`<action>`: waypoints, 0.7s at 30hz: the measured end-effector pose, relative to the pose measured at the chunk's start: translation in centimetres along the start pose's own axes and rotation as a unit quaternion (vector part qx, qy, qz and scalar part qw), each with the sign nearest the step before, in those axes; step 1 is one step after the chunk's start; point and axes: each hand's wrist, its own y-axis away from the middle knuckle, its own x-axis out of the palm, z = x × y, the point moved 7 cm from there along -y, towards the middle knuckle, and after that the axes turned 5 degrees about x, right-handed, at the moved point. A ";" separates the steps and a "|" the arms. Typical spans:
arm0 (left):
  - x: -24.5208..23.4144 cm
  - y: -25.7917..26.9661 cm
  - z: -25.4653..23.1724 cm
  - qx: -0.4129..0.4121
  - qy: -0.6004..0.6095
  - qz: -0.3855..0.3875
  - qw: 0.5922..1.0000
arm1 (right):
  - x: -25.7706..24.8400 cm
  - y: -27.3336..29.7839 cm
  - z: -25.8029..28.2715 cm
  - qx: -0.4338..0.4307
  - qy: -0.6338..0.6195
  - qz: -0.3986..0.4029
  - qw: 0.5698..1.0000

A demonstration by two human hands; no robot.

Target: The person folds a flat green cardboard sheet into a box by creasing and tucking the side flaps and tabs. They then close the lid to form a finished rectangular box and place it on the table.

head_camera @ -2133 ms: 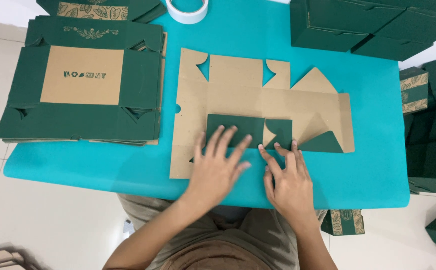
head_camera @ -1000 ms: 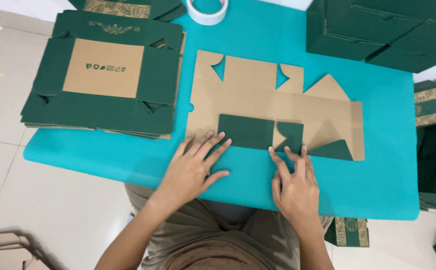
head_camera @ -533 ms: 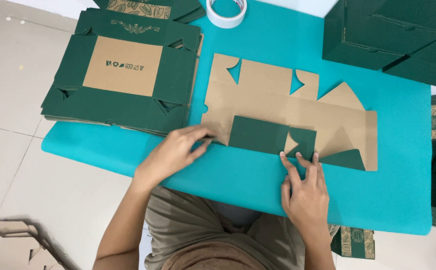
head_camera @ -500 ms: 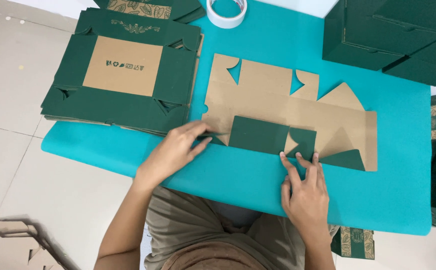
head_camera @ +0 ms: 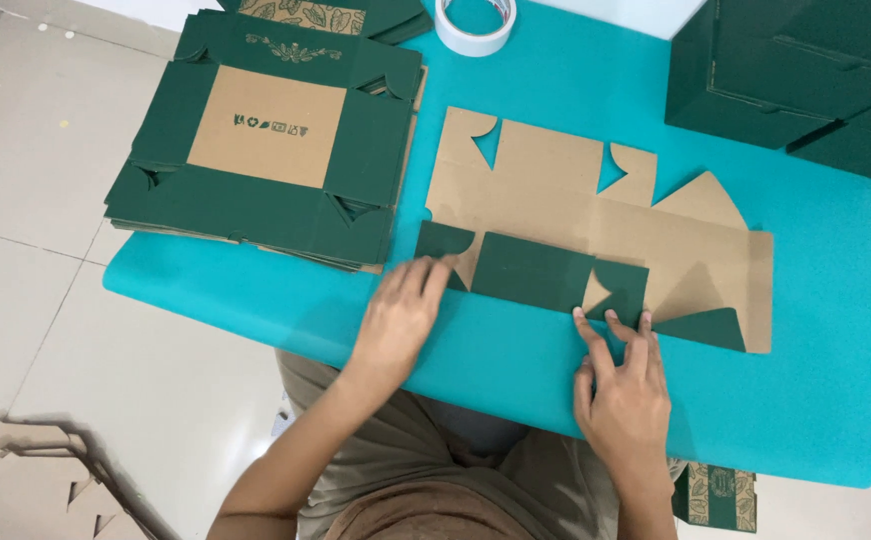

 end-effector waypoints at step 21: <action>-2.0 1.8 -1.5 -0.033 -0.070 0.040 0.996 | -0.1 0.0 -0.1 0.004 -0.013 0.002 1.000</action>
